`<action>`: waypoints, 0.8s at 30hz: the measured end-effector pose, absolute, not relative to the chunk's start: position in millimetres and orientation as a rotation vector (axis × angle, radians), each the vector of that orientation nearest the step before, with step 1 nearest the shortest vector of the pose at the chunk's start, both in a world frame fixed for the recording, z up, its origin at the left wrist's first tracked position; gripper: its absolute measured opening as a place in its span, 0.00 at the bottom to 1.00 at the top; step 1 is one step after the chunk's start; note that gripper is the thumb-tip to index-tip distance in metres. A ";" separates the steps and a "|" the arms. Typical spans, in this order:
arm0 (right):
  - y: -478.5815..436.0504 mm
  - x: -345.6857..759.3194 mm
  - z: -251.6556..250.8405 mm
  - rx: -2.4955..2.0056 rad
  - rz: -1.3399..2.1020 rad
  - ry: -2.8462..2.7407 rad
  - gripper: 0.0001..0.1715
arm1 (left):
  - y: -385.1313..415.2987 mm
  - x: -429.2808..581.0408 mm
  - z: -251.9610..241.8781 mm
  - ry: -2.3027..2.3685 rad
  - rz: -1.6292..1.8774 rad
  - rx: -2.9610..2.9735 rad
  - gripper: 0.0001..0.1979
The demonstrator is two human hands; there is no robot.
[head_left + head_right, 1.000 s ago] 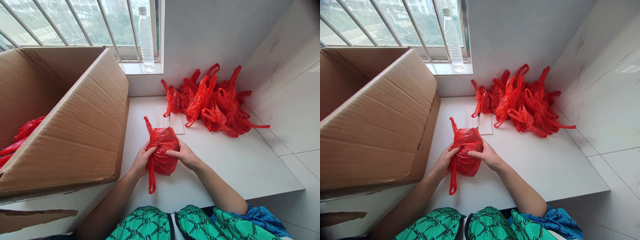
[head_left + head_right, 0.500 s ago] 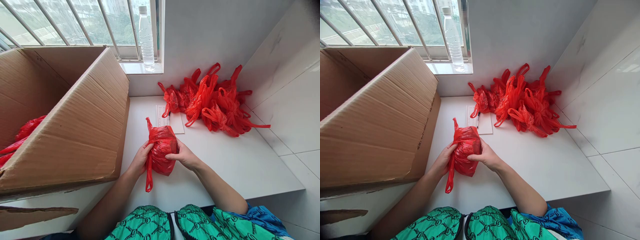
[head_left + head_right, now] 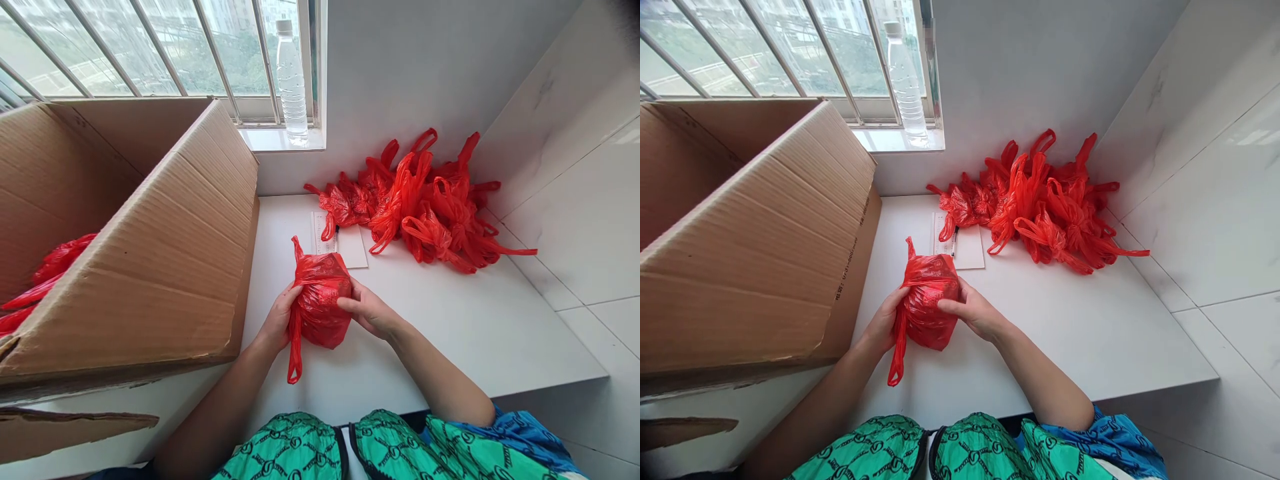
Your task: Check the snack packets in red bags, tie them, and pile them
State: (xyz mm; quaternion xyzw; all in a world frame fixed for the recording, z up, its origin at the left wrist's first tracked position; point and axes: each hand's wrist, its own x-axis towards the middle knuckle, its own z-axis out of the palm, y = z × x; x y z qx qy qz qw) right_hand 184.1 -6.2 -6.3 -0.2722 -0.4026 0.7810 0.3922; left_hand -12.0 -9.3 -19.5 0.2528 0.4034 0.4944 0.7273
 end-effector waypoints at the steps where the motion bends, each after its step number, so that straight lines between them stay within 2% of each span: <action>1: -5.9 184.0 -7.2 -0.709 1.987 -0.984 0.32 | -9.5 -12.0 -18.9 0.880 1.088 0.576 0.15; 4: -4.9 184.6 -11.3 -0.796 1.961 -0.923 0.27 | -10.6 -11.2 -17.4 0.845 1.066 0.623 0.17; 8: -4.0 187.1 -14.0 -0.826 1.915 -0.941 0.27 | -11.1 -11.2 -17.0 0.808 1.054 0.670 0.20; 15: -3.8 191.4 -9.4 -0.770 1.885 -0.926 0.28 | -13.8 -20.0 -8.4 0.941 1.084 1.031 0.16; 19: -6.0 191.8 -5.6 -0.750 1.905 -0.912 0.25 | -30.6 -17.0 17.3 1.104 1.115 1.223 0.14; 24: -7.5 192.9 -6.6 -0.726 1.914 -0.906 0.27 | -84.3 -21.0 81.8 1.060 0.980 1.196 0.11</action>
